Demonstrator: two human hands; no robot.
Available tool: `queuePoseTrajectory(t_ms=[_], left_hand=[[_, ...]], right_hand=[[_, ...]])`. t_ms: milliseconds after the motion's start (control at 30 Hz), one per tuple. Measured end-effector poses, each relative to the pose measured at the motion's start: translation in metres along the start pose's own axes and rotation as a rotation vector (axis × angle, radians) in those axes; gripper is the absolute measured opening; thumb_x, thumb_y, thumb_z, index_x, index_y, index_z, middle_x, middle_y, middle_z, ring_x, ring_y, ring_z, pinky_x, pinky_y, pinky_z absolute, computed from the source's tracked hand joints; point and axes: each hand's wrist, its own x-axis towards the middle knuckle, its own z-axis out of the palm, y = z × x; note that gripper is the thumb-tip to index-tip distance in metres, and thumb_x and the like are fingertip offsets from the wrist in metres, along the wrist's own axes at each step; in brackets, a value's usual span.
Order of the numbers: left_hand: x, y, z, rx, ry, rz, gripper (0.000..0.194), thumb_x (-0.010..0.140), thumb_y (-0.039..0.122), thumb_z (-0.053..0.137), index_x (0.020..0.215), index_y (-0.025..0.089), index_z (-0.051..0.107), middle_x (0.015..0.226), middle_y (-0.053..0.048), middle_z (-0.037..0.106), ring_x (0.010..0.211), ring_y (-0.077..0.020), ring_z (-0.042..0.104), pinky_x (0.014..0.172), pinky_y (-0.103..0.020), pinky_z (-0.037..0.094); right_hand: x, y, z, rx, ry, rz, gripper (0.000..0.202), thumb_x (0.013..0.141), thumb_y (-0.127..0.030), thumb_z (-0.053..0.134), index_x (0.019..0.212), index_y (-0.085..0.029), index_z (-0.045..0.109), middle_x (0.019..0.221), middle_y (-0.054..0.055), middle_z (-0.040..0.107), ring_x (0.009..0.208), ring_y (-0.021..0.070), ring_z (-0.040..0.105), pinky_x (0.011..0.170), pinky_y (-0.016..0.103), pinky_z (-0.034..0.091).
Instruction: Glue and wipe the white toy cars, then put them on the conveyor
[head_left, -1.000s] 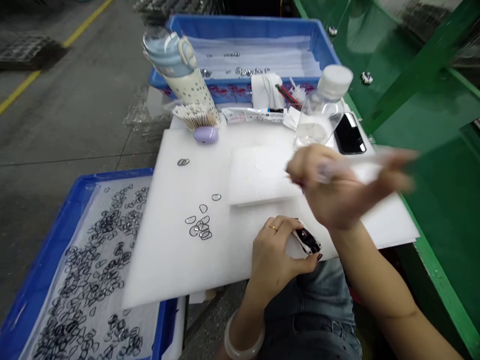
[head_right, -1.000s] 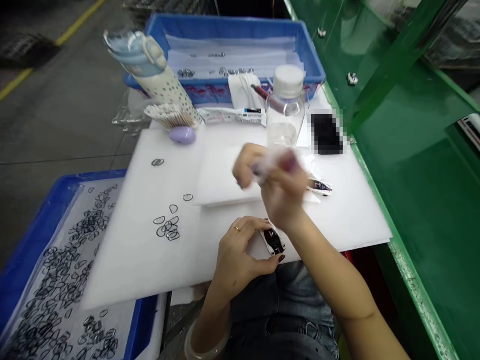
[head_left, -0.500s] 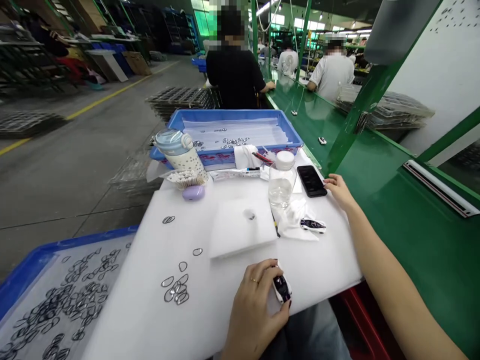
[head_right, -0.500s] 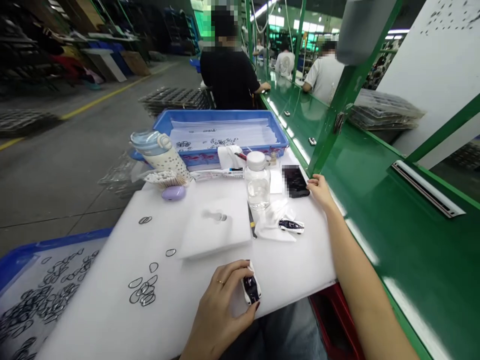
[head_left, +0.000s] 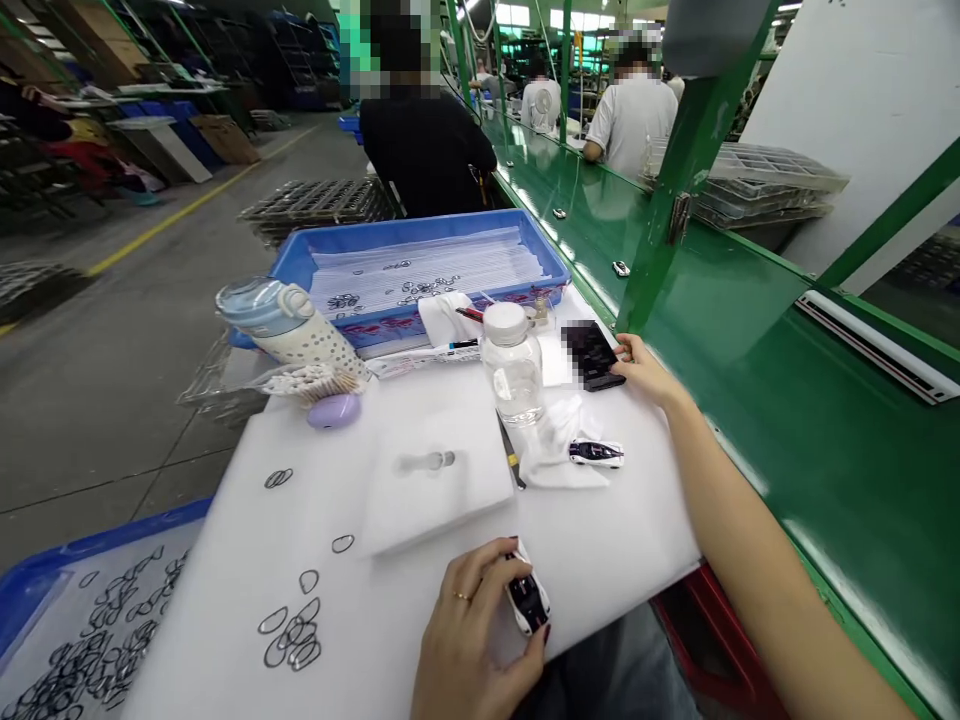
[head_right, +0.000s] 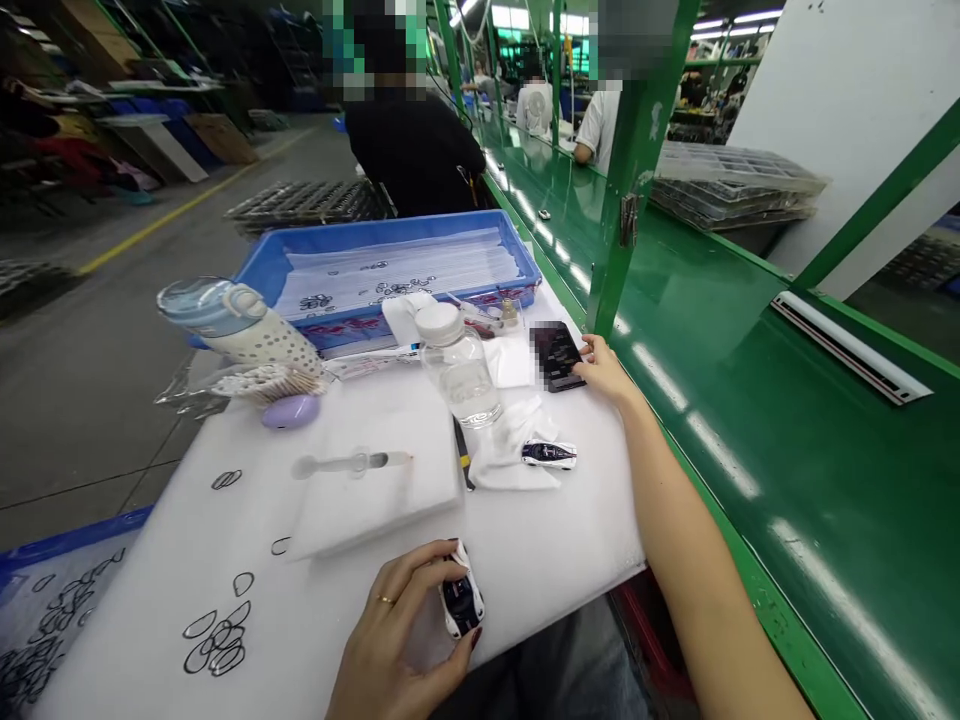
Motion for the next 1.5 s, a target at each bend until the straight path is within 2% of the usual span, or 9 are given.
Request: queuePoseTrajectory(t_ms=[467, 600, 700, 867, 1000, 1100, 1267, 1433, 1500], left_hand=[[0.005, 0.012, -0.002, -0.035, 0.038, -0.057, 0.042, 0.068, 0.01, 0.064, 0.106, 0.027, 0.058, 0.116, -0.007, 0.064, 0.105, -0.0286, 0.063, 0.081, -0.042, 0.06], [0.004, 0.014, -0.001, -0.05, 0.056, -0.089, 0.041, 0.069, 0.007, 0.058, 0.105, 0.027, 0.057, 0.122, -0.008, 0.063, 0.113, -0.0297, 0.062, 0.087, -0.046, 0.059], [0.003, 0.013, 0.001, -0.068, 0.058, -0.093, 0.041, 0.068, 0.005, 0.057, 0.104, 0.026, 0.058, 0.125, -0.009, 0.062, 0.116, -0.0306, 0.061, 0.089, -0.046, 0.059], [0.001, 0.011, 0.003, -0.079, 0.051, -0.09, 0.039, 0.07, 0.005, 0.057, 0.103, 0.025, 0.059, 0.126, -0.009, 0.062, 0.117, -0.031, 0.06, 0.091, -0.047, 0.058], [0.0, 0.012, 0.003, -0.087, 0.06, -0.086, 0.038, 0.07, 0.005, 0.057, 0.103, 0.025, 0.059, 0.126, -0.009, 0.062, 0.118, -0.0309, 0.06, 0.092, -0.047, 0.058], [0.0, 0.013, 0.003, -0.094, 0.06, -0.098, 0.039, 0.069, 0.005, 0.057, 0.103, 0.024, 0.06, 0.126, -0.009, 0.063, 0.119, -0.0306, 0.061, 0.093, -0.046, 0.058], [-0.001, 0.012, 0.004, -0.11, 0.086, -0.107, 0.045, 0.071, 0.006, 0.056, 0.112, 0.024, 0.058, 0.132, -0.009, 0.062, 0.121, -0.0295, 0.062, 0.095, -0.045, 0.057], [-0.001, 0.013, 0.003, -0.156, 0.08, -0.169, 0.053, 0.072, 0.008, 0.056, 0.123, 0.025, 0.054, 0.138, -0.009, 0.059, 0.117, -0.0278, 0.065, 0.093, -0.042, 0.057], [0.0, 0.014, 0.002, -0.172, 0.077, -0.191, 0.055, 0.072, 0.008, 0.056, 0.124, 0.025, 0.054, 0.139, -0.009, 0.058, 0.116, -0.0276, 0.065, 0.094, -0.042, 0.057]], right_hand=[[-0.021, -0.016, -0.003, -0.14, 0.074, -0.099, 0.044, 0.078, -0.026, 0.048, 0.122, -0.016, 0.051, 0.113, 0.012, 0.061, 0.105, 0.0237, 0.056, 0.099, 0.042, 0.042], [-0.07, -0.038, -0.004, -0.238, -0.134, -0.247, 0.038, 0.074, -0.027, 0.06, 0.112, -0.019, 0.06, 0.099, 0.007, 0.065, 0.09, 0.022, 0.06, 0.087, 0.039, 0.048], [-0.119, -0.04, 0.005, -0.388, -0.333, -0.351, 0.046, 0.076, -0.023, 0.061, 0.121, -0.022, 0.06, 0.101, 0.007, 0.068, 0.089, 0.0238, 0.063, 0.081, 0.039, 0.051], [-0.167, -0.016, 0.023, -0.61, -0.124, -0.413, 0.047, 0.087, -0.019, 0.047, 0.133, -0.021, 0.051, 0.119, 0.013, 0.065, 0.11, 0.0302, 0.06, 0.092, 0.047, 0.05], [-0.162, 0.004, 0.007, -0.584, 0.009, -0.418, 0.054, 0.088, -0.022, 0.049, 0.141, -0.022, 0.043, 0.12, 0.011, 0.065, 0.109, 0.0279, 0.061, 0.096, 0.047, 0.05], [-0.149, 0.011, -0.009, -0.684, 0.116, -0.422, 0.05, 0.086, -0.021, 0.049, 0.136, -0.019, 0.049, 0.115, 0.012, 0.067, 0.105, 0.0297, 0.062, 0.09, 0.048, 0.051], [-0.14, -0.02, 0.005, -0.795, 0.174, -0.53, 0.031, 0.09, -0.024, 0.046, 0.113, -0.018, 0.067, 0.119, 0.018, 0.063, 0.111, 0.0344, 0.059, 0.092, 0.05, 0.048], [-0.131, -0.058, 0.058, -0.871, -0.22, -0.64, 0.04, 0.094, -0.016, 0.04, 0.119, -0.029, 0.069, 0.095, 0.005, 0.071, 0.079, 0.0217, 0.065, 0.064, 0.031, 0.044], [-0.123, -0.062, 0.072, -0.903, -0.296, -0.645, 0.036, 0.093, -0.018, 0.046, 0.116, -0.03, 0.071, 0.089, 0.005, 0.072, 0.072, 0.0217, 0.064, 0.058, 0.03, 0.038]])
